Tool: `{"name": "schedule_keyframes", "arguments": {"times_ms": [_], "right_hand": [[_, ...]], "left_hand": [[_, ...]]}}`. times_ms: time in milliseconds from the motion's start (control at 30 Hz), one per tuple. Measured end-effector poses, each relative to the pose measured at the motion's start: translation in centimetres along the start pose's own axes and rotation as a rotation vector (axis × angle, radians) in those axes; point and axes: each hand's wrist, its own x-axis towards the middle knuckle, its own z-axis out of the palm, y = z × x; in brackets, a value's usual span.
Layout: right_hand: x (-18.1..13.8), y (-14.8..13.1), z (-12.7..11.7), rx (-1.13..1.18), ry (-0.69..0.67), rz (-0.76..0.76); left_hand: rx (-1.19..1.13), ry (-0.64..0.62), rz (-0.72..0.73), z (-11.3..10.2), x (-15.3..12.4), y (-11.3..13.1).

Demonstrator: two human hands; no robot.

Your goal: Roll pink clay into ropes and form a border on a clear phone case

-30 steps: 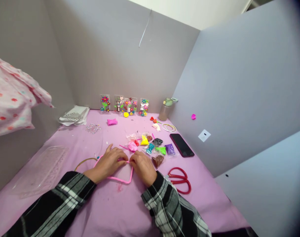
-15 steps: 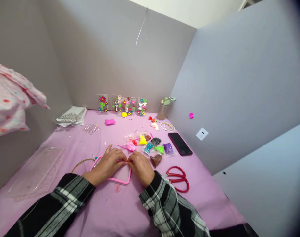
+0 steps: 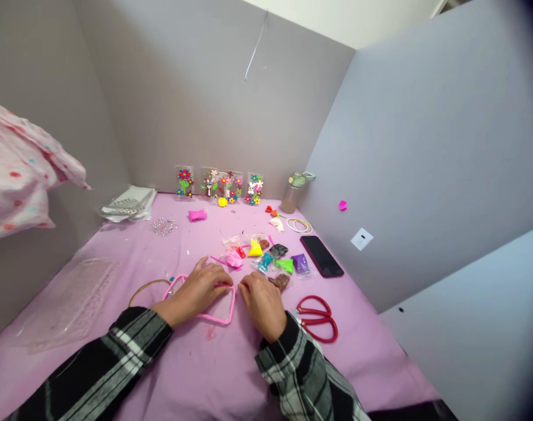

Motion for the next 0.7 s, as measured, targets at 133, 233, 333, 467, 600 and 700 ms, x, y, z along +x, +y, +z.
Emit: {"name": "schedule_keyframes", "arguments": {"times_ms": [133, 233, 333, 467, 600, 700], "right_hand": [[-1.3, -0.2, 0.1, 0.062, -0.024, 0.011], [-2.1, -0.8, 0.3, 0.106, -0.05, 0.028], [-2.4, -1.6, 0.5, 0.116, -0.072, 0.007], [-2.0, -2.1, 0.7, 0.072, -0.09, -0.022], [-0.5, -1.8, 0.7, 0.042, -0.091, -0.093], [0.7, -1.4, 0.7, 0.047, -0.076, -0.147]], "left_hand": [[0.003, -0.07, -0.074, -2.1, -0.3, -0.8], [0.013, -0.13, -0.131, -3.8, -0.5, -1.4], [0.01, -0.176, -0.16, -4.4, -0.4, -1.6], [-0.036, -0.219, -0.171, -4.9, -0.2, -1.5], [-0.138, -0.296, -0.185, -5.9, -0.7, -1.3], [-0.149, -0.269, -0.225, -5.8, -1.1, -1.2]]}}
